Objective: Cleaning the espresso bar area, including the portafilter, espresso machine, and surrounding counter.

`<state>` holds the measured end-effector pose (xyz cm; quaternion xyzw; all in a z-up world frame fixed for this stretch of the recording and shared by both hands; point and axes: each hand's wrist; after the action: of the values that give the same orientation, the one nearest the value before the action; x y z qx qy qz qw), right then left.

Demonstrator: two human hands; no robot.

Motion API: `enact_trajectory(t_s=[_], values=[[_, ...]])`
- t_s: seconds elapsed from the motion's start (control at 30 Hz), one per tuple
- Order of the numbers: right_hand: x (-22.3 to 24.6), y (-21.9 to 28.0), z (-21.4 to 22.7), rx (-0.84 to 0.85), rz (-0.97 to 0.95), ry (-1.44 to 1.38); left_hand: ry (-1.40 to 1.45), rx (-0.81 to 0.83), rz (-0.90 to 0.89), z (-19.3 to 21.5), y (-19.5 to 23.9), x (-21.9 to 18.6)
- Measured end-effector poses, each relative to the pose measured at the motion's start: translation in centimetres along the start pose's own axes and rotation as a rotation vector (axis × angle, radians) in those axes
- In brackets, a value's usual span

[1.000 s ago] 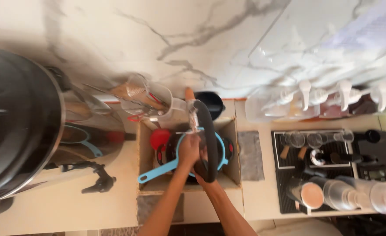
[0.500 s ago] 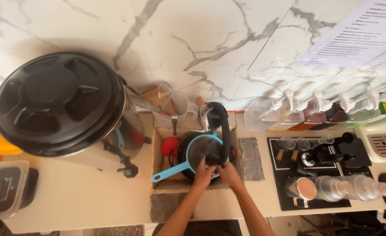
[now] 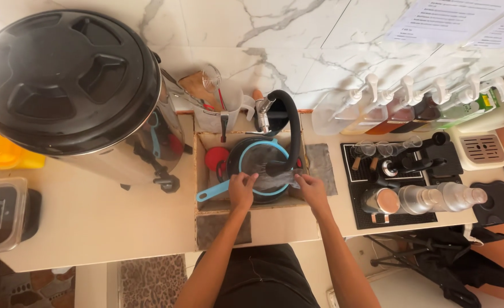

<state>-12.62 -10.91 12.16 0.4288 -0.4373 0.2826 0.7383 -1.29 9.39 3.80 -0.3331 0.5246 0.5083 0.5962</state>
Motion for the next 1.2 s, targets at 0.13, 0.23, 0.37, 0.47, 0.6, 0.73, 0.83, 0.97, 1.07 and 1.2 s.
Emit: enact_trajectory(t_s=[0.13,0.23,0.37,0.47,0.6,0.73,0.83,0.97,1.07,1.2], values=[[2.1,2.1,-1.4,-0.182,0.089,0.059,-0.071,0.13,0.027,0.8,0.4,0.7],[-0.4,1.1,-0.8,-0.171,0.059,-0.016,0.111,0.236,0.081,0.3,0.5,2.1],[-0.3,0.7,0.2,-0.116,-0.018,0.027,0.194,0.338,-0.012,1.0,1.3,-0.2],[-1.2,0.9,1.7,-0.036,-0.031,0.131,0.16,0.323,0.038,1.4,3.0,-2.6],[-2.7,2.1,2.9,-0.009,-0.061,0.248,-0.008,0.287,0.169,3.5,6.4,-7.8],[-3.2,4.6,3.3,0.068,-0.078,0.456,-0.181,0.239,-0.033,3.8,10.2,-5.9],[-3.9,5.6,3.4,0.117,-0.043,0.575,-0.215,0.251,0.001,3.4,12.7,-5.1],[-1.0,9.1,2.1,0.065,0.1,0.682,-0.21,0.285,0.241,3.4,15.2,-7.4],[-0.4,10.5,0.7,0.049,0.273,0.721,-0.397,0.205,-0.059,2.9,16.3,-7.1],[-0.7,11.2,-1.1,0.259,0.341,0.656,-0.34,0.33,-0.066,2.0,16.7,-6.6]])
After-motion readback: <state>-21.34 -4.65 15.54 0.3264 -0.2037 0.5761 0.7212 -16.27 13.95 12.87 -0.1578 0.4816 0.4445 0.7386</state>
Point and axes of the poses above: each hand's wrist, its own y-axis away from the middle knuckle, its own z-axis out of the back of the hand, x = y × z, and after that the axes turned 8 degrees about x, right-handed
